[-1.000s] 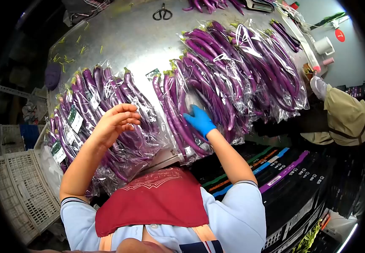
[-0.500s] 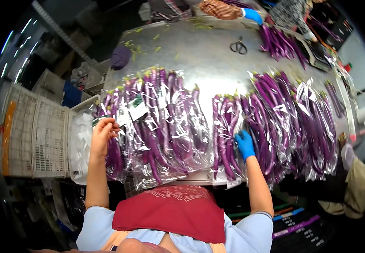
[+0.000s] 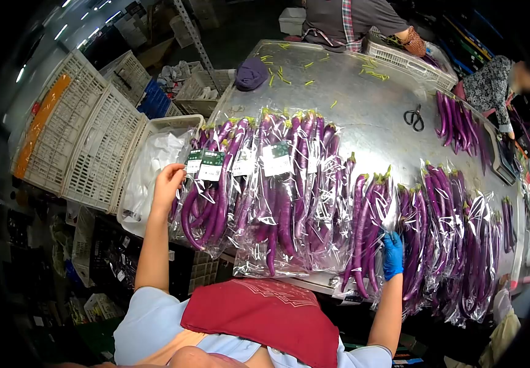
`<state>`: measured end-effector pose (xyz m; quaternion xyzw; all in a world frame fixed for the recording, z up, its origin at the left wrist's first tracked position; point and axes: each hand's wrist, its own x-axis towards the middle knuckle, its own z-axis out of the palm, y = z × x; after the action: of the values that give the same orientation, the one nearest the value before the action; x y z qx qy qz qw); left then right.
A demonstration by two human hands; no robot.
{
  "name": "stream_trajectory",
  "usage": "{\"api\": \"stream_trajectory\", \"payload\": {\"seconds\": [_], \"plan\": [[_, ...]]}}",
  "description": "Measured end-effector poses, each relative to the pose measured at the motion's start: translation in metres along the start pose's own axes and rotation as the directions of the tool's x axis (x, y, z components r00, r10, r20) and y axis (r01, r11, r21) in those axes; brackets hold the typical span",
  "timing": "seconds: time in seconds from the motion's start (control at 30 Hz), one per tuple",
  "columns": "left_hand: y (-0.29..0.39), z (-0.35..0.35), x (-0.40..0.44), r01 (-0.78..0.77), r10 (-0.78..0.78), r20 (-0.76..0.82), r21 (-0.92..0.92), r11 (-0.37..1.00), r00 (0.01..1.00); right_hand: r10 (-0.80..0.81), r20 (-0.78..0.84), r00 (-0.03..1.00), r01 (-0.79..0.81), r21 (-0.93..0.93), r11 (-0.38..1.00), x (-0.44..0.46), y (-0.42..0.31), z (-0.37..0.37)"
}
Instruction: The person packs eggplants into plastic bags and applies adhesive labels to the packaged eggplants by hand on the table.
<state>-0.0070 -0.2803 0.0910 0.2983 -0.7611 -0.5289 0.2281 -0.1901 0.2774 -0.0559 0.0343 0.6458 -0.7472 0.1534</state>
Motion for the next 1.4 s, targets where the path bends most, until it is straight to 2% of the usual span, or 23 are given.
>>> {"api": "stream_trajectory", "payload": {"seconds": [0.07,0.13,0.17,0.23,0.3,0.43,0.47,0.57,0.6,0.7,0.77,0.83,0.9,0.93,1.0,1.03,1.07,1.1,1.17,1.2,1.27,1.33,1.4], "plan": [[-0.007,-0.004,0.006,-0.007,0.008,-0.021,0.056,0.998,1.0,0.04,-0.107,0.993,-0.052,-0.109,0.993,0.025,0.053,-0.03],[-0.006,-0.007,0.009,-0.057,0.067,-0.06,0.155,0.986,0.996,0.246,-0.206,0.947,-0.238,0.062,0.969,0.011,0.022,0.001],[0.01,-0.005,0.0,0.055,-0.054,-0.005,0.086,0.995,0.999,0.207,-0.093,0.974,-0.212,-0.045,0.976,0.02,0.041,-0.025],[0.006,-0.002,-0.004,0.109,-0.122,0.113,0.111,0.988,0.986,0.02,-0.174,0.985,-0.049,-0.162,0.986,0.024,0.058,-0.034],[-0.012,-0.005,0.0,-0.014,-0.05,0.295,0.211,0.977,0.954,0.089,-0.289,0.953,-0.127,-0.113,0.985,0.008,0.027,-0.011],[-0.012,-0.004,0.001,-0.123,0.034,0.341,0.244,0.962,0.94,-0.172,-0.122,0.978,0.147,-0.193,0.97,0.005,0.017,-0.017],[-0.011,-0.003,0.002,-0.138,0.042,0.346,0.258,0.956,0.937,-0.028,-0.17,0.985,-0.001,-0.166,0.986,-0.01,-0.013,-0.003],[-0.014,-0.006,0.009,-0.088,-0.033,0.384,0.293,0.952,0.923,-0.156,-0.067,0.986,0.154,-0.028,0.988,-0.008,-0.023,-0.002],[-0.017,-0.006,0.012,-0.099,-0.024,0.374,0.308,0.946,0.927,0.007,-0.102,0.995,0.006,0.129,0.992,0.001,-0.009,-0.012],[-0.008,0.005,0.009,-0.171,0.057,0.281,0.398,0.901,0.958,0.023,-0.035,0.999,-0.018,0.138,0.99,0.012,-0.001,-0.001],[0.019,0.025,-0.008,-0.306,0.24,0.204,0.415,0.857,0.949,0.089,-0.111,0.99,-0.114,-0.246,0.963,0.003,-0.001,0.019],[0.041,0.042,-0.033,-0.348,0.293,0.306,0.144,0.926,0.906,-0.075,-0.174,0.982,0.036,-0.217,0.975,-0.006,0.008,0.012],[0.079,0.069,-0.084,-0.288,0.283,0.447,-0.057,0.956,0.849,-0.458,-0.201,0.866,0.059,-0.868,0.492,-0.033,0.022,0.014],[0.1,0.082,-0.107,-0.132,0.246,0.674,-0.217,0.967,0.696,-0.581,-0.115,0.806,0.162,-0.9,0.404,-0.043,0.04,0.013],[0.111,0.114,-0.134,-0.021,0.196,0.978,-0.195,0.981,0.067,-0.73,0.026,0.682,0.292,-0.926,0.24,-0.036,0.039,0.01],[0.092,0.137,-0.151,0.128,0.145,0.969,-0.121,0.984,-0.198,-0.756,0.044,0.653,0.306,-0.928,0.211,-0.033,0.039,0.011],[0.075,0.158,-0.17,0.197,0.111,0.952,-0.055,0.979,-0.286,-0.779,0.059,0.624,0.319,-0.93,0.184,-0.032,0.04,0.011],[0.058,0.175,-0.188,0.259,0.087,0.923,0.014,0.966,-0.374,-0.717,-0.031,0.696,0.318,-0.882,0.348,-0.03,0.043,0.005],[0.03,0.192,-0.213,0.403,-0.129,0.911,0.296,0.866,-0.391,-0.539,-0.185,0.822,0.257,-0.724,0.64,-0.029,0.047,-0.008],[0.016,0.199,-0.221,0.418,-0.187,0.893,0.366,0.831,-0.408,-0.35,-0.294,0.889,0.058,-0.687,0.724,-0.046,0.023,-0.005],[0.002,0.217,-0.236,0.16,0.01,0.974,0.027,0.987,-0.228,0.091,-0.449,0.889,-0.311,-0.446,0.839,-0.052,0.074,-0.043],[0.008,0.236,-0.247,-0.262,0.294,0.952,-0.306,0.915,-0.085,-0.084,-0.382,0.92,-0.153,-0.548,0.822,-0.1,0.045,-0.026],[0.021,0.261,-0.256,-0.61,0.44,0.898,-0.34,0.716,0.017,0.076,-0.278,0.958,-0.252,-0.681,0.688,-0.119,0.052,-0.039]]}}
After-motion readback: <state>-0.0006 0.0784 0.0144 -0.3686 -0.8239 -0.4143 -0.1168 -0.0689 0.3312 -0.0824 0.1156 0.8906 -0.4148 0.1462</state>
